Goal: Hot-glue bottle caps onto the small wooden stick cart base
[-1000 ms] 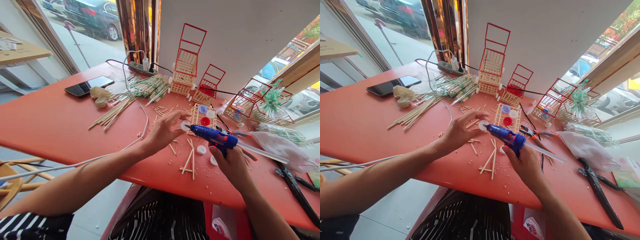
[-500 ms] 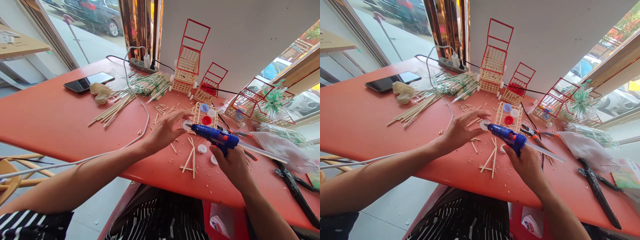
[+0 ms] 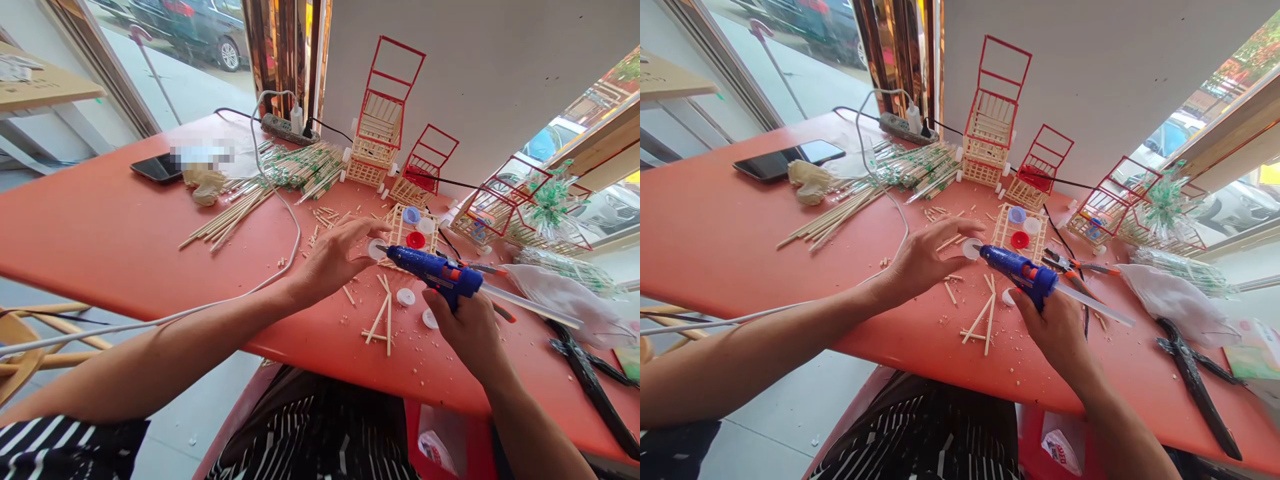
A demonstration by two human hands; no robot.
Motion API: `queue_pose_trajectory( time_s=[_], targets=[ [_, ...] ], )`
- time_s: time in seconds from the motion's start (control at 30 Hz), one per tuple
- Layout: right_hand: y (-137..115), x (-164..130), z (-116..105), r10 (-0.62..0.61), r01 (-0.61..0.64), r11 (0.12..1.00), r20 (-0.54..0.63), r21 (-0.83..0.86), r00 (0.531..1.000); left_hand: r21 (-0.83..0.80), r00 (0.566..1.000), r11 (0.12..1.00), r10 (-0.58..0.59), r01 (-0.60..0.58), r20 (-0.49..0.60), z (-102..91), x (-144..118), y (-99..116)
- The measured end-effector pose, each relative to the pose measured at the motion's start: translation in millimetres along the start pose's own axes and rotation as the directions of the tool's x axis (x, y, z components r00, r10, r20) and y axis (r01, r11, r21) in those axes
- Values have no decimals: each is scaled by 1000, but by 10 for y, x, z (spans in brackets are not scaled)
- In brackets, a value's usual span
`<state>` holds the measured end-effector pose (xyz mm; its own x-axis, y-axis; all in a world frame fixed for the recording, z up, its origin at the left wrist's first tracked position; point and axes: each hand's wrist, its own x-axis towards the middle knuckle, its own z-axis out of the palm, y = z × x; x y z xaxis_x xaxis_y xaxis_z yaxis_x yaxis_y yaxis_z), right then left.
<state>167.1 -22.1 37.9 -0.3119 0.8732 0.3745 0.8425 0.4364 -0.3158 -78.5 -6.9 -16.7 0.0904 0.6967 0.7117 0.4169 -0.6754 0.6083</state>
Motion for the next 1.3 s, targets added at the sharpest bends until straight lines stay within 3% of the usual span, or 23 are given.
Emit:
queue_pose_trajectory(
  time_s=[0.33,1.3],
  targets=[
    [5,6,-4,24,-24,1000,32,-2,999,-13,998,1000,-2,1,-61,23,0,-19],
    [-24,-4,-46,-15,15,1000,12,1,1000,17,999,1000,-20,21,-30,3,-6,2]
  ],
)
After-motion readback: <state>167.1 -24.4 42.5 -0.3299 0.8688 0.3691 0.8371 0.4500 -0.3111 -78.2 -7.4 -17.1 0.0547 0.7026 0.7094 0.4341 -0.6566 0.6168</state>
